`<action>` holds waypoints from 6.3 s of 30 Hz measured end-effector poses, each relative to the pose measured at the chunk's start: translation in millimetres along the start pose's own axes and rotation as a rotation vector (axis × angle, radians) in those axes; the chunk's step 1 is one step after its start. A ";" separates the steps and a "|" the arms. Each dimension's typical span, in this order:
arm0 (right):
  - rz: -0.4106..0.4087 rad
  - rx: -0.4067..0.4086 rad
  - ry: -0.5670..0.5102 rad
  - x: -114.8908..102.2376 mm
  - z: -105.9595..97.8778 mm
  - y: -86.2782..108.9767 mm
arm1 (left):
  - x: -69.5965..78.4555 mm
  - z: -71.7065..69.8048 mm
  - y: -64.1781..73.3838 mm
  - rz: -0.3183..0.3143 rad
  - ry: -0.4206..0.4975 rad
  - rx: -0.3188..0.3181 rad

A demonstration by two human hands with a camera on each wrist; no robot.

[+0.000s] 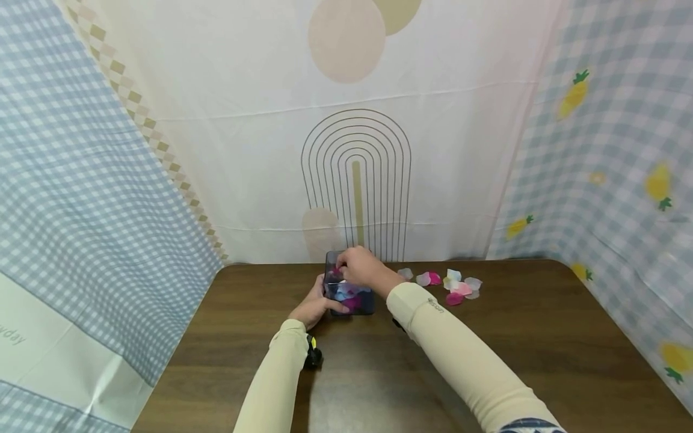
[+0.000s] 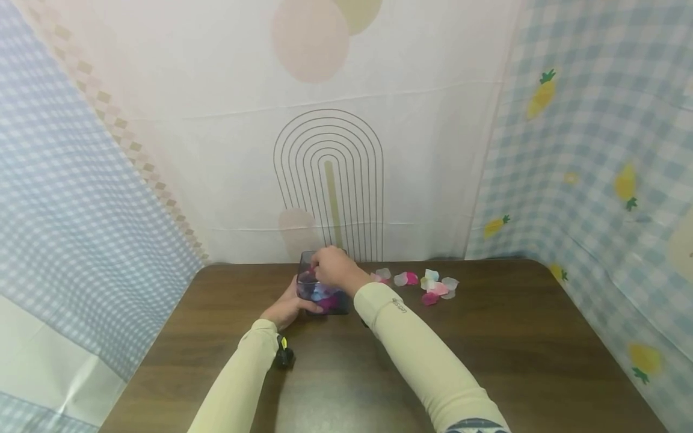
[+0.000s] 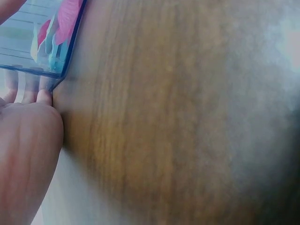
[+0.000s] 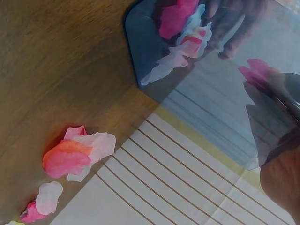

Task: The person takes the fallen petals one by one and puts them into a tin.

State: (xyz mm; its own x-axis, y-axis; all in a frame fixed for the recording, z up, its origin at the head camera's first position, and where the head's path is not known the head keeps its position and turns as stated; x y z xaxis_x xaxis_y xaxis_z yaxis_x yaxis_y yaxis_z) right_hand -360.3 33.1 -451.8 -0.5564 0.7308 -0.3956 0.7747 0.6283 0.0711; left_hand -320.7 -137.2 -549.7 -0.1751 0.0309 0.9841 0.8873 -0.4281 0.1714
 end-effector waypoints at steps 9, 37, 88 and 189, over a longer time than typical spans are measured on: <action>0.032 0.009 -0.002 1.0 2.4 -2.0 | 0.3 -0.2 -0.2 0.003 0.000 -0.003; 0.022 0.059 -0.059 -0.1 2.4 2.1 | -0.2 0.8 -0.2 0.003 -0.010 0.003; -0.077 0.082 0.536 182.3 32.9 192.8 | -1.5 0.0 -5.4 -0.032 -0.048 -0.019; 0.053 0.047 0.013 6.2 4.0 1.4 | -2.4 1.8 -2.4 -0.021 -0.094 -0.004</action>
State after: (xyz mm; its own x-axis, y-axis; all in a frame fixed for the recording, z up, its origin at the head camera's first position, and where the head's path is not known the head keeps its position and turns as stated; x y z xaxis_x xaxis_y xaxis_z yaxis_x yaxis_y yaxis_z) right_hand -361.4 37.4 -457.9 -0.5179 0.7662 -0.3804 0.8163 0.5756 0.0481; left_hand -321.6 -134.6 -552.3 -0.1531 0.1244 0.9804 0.8820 -0.4303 0.1923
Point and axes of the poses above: each hand's wrist, its own y-axis away from the middle knuckle, its own z-axis out of the palm, x = y × z, the point moved 1 cm from there along -y, towards the middle knuckle, and after that the axes turned 10 degrees about -x, right-handed, at the moved point
